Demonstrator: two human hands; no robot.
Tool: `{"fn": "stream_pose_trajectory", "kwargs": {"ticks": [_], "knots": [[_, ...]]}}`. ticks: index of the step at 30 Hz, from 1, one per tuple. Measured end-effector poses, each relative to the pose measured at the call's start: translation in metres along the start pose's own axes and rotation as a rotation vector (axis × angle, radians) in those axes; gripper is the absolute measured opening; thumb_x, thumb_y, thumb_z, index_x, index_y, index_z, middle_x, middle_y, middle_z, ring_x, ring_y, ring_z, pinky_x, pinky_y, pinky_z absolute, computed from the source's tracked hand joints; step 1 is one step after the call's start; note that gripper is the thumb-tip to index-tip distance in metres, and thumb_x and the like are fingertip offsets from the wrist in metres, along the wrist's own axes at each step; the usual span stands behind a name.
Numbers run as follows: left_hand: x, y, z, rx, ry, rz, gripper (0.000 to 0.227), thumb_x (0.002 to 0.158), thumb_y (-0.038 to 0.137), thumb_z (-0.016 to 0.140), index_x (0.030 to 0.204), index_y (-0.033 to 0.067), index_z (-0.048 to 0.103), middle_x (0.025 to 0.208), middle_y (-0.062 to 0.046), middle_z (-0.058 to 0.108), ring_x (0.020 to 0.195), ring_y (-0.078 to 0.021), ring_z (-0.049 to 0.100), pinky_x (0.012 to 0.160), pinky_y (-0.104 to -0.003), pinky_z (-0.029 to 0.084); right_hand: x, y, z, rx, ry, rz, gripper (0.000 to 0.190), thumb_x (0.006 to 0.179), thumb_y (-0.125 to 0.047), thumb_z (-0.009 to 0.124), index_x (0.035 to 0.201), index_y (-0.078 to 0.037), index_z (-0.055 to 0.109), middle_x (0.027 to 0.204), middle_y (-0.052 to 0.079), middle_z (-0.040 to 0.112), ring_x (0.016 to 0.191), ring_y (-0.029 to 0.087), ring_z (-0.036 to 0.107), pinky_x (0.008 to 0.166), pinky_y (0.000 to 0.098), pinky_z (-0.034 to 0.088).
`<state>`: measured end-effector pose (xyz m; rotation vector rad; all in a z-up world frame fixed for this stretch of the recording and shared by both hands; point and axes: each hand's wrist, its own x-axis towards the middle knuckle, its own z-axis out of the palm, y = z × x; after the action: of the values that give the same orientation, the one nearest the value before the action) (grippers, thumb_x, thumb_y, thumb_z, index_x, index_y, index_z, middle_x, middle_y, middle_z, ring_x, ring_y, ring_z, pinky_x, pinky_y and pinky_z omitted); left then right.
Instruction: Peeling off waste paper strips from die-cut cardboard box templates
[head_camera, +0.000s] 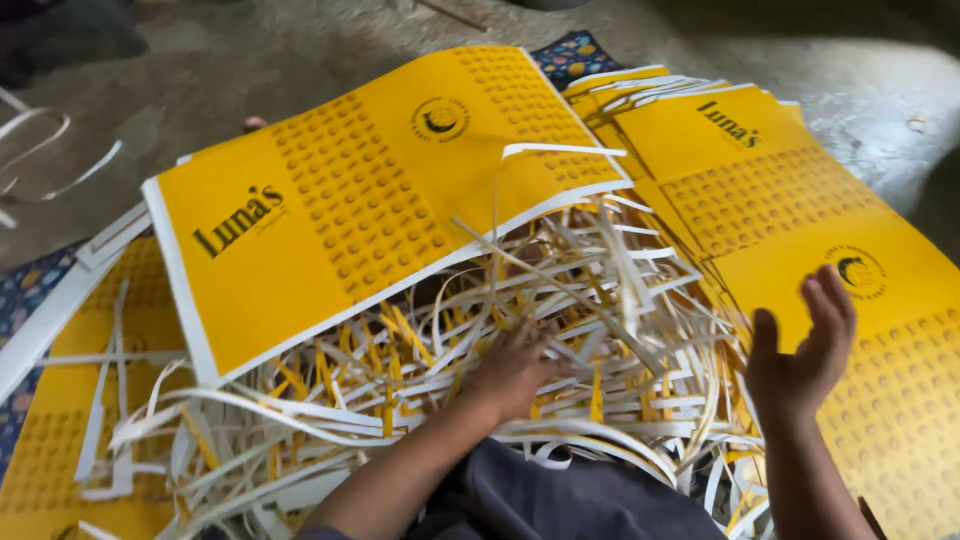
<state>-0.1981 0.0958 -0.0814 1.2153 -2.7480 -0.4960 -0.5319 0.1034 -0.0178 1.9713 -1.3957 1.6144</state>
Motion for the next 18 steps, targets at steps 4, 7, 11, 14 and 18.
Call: {"fn": "stream_pose_trajectory", "kwargs": {"ticks": [4,7,11,14,18], "knots": [[-0.028,0.007,-0.004,0.013,0.054,0.043,0.057,0.088,0.009,0.061,0.143,0.026,0.059,0.164,-0.011,0.038,0.142,-0.0462,0.039,0.105,-0.064,0.037,0.038,-0.034,0.06,0.156,-0.136,-0.134,0.031,0.103,-0.007,0.068,0.129,0.007,0.058,0.145,0.037,0.047,0.138,0.053,0.055,0.118,0.0596,0.048],[-0.049,0.003,-0.034,0.126,0.452,0.044,0.031,0.081,0.018,0.066,0.111,0.0215,0.075,0.132,-0.012,0.068,0.124,-0.0408,0.061,0.089,-0.059,0.049,0.077,-0.064,0.129,0.26,-0.175,-0.301,0.047,0.083,-0.01,0.088,0.125,-0.003,0.07,0.147,0.028,0.053,0.136,0.052,0.052,0.119,0.0586,0.038],[-0.089,-0.03,-0.037,0.086,0.464,-0.222,0.046,0.089,0.03,0.065,0.135,0.0262,0.067,0.148,-0.013,0.058,0.13,-0.0438,0.057,0.1,-0.065,0.042,0.099,-0.092,0.218,0.032,-0.325,-0.652,0.042,0.086,-0.036,0.081,0.126,-0.024,0.075,0.153,0.011,0.058,0.146,0.035,0.047,0.124,0.0567,0.026],[-0.121,-0.051,-0.039,0.139,0.357,-0.456,0.051,0.088,0.051,0.067,0.134,0.0285,0.068,0.152,-0.011,0.054,0.142,-0.0433,0.044,0.11,-0.075,0.025,0.094,-0.07,0.267,-0.122,-0.444,-0.824,0.045,0.087,-0.059,0.07,0.124,-0.034,0.074,0.161,0.002,0.056,0.157,0.027,0.038,0.127,0.0612,0.019],[-0.168,-0.078,-0.048,0.115,0.083,-0.81,0.071,0.087,0.072,0.06,0.146,0.0329,0.054,0.166,-0.007,0.035,0.155,-0.0362,0.023,0.113,-0.081,0.013,0.088,-0.014,0.268,-0.298,-0.595,-0.653,0.056,0.081,-0.067,0.072,0.128,-0.037,0.075,0.145,0.007,0.072,0.158,0.032,0.05,0.128,0.0682,0.019]]}}
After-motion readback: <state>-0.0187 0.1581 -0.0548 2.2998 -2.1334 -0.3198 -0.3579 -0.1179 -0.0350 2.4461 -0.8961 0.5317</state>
